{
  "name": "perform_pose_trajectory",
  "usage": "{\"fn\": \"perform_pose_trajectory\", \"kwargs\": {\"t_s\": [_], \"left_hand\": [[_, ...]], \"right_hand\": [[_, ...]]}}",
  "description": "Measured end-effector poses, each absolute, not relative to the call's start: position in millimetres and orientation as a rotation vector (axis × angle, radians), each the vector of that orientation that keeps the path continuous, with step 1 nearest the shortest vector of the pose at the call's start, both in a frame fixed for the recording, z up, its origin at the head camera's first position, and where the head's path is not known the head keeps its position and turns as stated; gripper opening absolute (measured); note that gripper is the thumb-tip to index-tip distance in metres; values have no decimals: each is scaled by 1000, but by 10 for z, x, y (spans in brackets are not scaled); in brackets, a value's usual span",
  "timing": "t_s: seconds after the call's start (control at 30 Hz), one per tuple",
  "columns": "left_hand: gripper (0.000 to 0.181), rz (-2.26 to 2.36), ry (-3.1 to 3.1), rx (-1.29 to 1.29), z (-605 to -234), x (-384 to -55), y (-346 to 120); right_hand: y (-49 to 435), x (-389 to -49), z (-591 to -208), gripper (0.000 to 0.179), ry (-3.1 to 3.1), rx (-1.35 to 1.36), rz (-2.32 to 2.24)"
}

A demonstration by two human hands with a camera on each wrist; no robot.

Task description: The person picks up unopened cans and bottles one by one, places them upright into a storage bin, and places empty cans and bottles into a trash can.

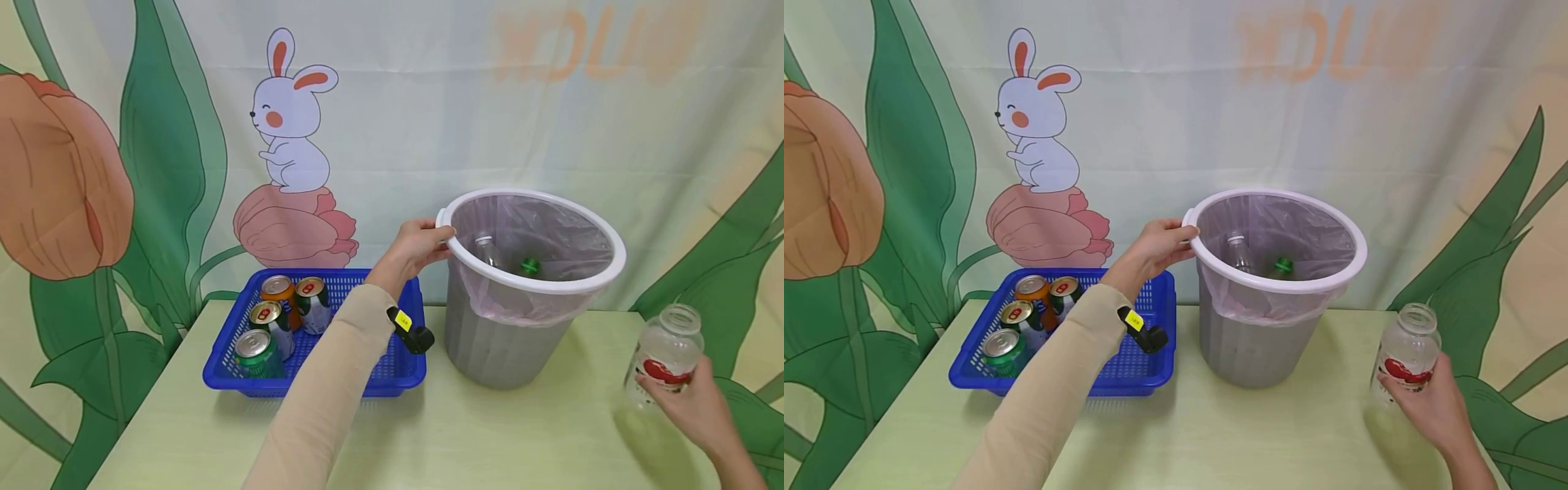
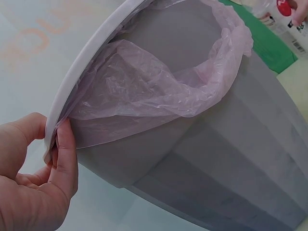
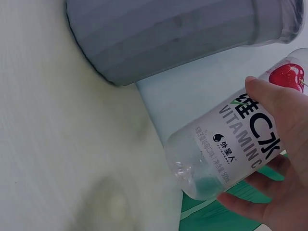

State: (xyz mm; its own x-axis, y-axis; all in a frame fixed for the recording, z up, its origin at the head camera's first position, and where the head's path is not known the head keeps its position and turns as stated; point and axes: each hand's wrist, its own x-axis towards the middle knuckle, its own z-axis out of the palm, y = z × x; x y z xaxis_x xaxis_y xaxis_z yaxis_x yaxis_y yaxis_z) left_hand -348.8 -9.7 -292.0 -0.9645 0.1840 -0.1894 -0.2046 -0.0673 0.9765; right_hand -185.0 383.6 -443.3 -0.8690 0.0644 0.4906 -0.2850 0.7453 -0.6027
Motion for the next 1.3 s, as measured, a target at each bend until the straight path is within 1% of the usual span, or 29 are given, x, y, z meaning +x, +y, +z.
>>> {"fn": "perform_pose_trajectory", "kwargs": {"t_s": [0.13, 0.23, 0.37, 0.57, 0.7, 0.9, 1.03, 1.17, 1.3], "left_hand": [[41, 2125, 1938, -28, -2921, -3491, -96], [41, 2124, 1938, -26, -2922, -3490, -96], [42, 2121, 1937, -24, -2921, -3492, -96], [42, 2127, 1927, -24, -2925, -3502, -90], [42, 2129, 1926, -28, -2925, -3503, -92], [43, 2119, 1935, -27, -2928, -3510, -95], [43, 2125, 1933, -31, -2932, -3512, -96], [42, 2129, 1932, -37, -2932, -3514, -91], [41, 2127, 1937, -38, -2933, -3512, -89]], "right_hand": [[3818, -1845, -4328, 61, -2508, 109, 890], [3809, -1854, -4263, 64, -2526, 122, 875], [3804, -1877, -4198, 62, -2516, 172, 875], [3780, -1888, -4092, 61, -2528, 158, 852], [3774, -1926, -4034, 60, -2506, 234, 865], [3788, -1955, -3939, 63, -2500, 288, 841], [3783, -1974, -3838, 63, -2489, 312, 844], [3764, -1998, -3720, 59, -2491, 358, 875], [3739, -2009, -3625, 61, -2528, 355, 857]]}}
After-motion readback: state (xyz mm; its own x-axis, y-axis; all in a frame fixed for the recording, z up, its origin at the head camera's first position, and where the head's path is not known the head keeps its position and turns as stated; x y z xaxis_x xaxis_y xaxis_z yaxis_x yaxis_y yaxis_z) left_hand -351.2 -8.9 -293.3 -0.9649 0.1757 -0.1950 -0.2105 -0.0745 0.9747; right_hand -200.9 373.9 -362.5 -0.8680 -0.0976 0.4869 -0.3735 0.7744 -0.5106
